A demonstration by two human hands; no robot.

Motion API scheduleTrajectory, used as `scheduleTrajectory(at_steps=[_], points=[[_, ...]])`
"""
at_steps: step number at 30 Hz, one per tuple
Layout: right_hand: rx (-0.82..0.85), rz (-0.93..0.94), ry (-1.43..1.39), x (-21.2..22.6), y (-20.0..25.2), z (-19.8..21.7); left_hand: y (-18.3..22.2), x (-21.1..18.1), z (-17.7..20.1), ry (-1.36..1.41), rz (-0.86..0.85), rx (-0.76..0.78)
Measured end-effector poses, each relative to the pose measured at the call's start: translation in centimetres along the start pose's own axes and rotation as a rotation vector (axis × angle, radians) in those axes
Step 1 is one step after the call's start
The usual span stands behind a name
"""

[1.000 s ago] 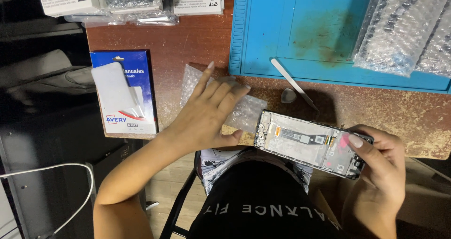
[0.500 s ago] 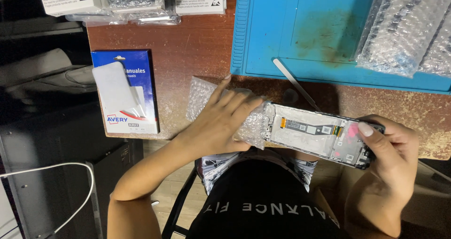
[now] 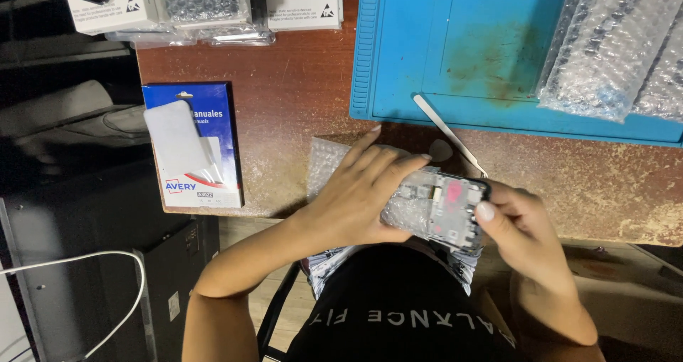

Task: Disassembling a smartphone using a prying tool to separate the frame and inspecting internal components.

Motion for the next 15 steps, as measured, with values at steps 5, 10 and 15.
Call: scheduleTrajectory(at_steps=[5, 10, 15], points=[[0.037, 0.011, -0.010, 2.8, 0.6, -0.4, 0.2, -0.3, 1.4, 0.128, 0.001, -0.072], [0.102, 0.242, 0.236, 9.2, -1.1, -2.6, 0.1, -0.7, 1.0, 0.300, 0.056, 0.015], [0.271, 0.550, 0.395, 15.4, -1.3, -4.6, -0.1, -1.9, 3.9, 0.916, -0.127, -0.097]])
Point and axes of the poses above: each hand's wrist, its own y-axis away from the middle knuckle, its own z-axis out of the back of the hand, x = y × z, the point moved 10 cm from there along -y, towards the middle knuckle
